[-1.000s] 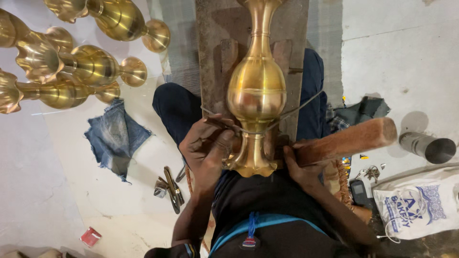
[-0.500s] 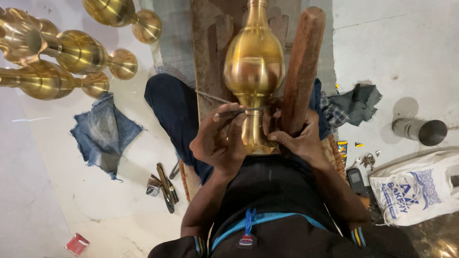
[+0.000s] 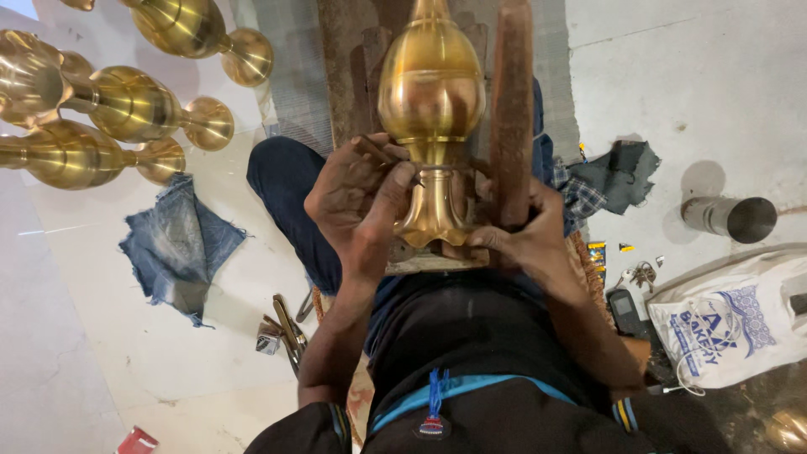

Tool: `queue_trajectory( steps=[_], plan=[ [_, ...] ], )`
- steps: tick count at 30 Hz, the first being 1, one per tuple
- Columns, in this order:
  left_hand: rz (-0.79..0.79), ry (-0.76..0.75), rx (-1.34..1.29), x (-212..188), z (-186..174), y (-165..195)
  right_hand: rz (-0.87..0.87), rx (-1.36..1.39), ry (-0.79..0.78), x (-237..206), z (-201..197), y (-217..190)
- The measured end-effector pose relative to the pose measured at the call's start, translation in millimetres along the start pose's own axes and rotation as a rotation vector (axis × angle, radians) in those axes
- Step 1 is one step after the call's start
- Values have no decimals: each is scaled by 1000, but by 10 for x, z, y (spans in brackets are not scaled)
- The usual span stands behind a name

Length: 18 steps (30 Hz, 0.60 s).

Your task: The person sits on the floor with a brass vase-like vessel resting on a wooden block and hammers it with a wooden mallet, holding a small punch against the metal to shape and smooth its surface. They reposition the vessel and punch repeatedly while working around the body of the brass object.

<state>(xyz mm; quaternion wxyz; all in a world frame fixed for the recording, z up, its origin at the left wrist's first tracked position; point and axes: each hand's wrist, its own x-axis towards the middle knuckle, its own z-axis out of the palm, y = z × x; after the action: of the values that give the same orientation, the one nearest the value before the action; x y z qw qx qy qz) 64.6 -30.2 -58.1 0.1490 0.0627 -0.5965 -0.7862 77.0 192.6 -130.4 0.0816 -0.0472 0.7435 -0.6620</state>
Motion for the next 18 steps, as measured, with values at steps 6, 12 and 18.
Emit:
queue_trajectory(
  steps=[6, 12, 18],
  plan=[
    [237, -342, 258, 344, 101, 63, -35, 295, 145, -374, 55, 147],
    [434, -723, 524, 712, 392, 34, 110, 374, 227, -497, -71, 472],
    [420, -816, 752, 838, 453, -1, 305, 38, 195, -479, -517, 563]
  ],
)
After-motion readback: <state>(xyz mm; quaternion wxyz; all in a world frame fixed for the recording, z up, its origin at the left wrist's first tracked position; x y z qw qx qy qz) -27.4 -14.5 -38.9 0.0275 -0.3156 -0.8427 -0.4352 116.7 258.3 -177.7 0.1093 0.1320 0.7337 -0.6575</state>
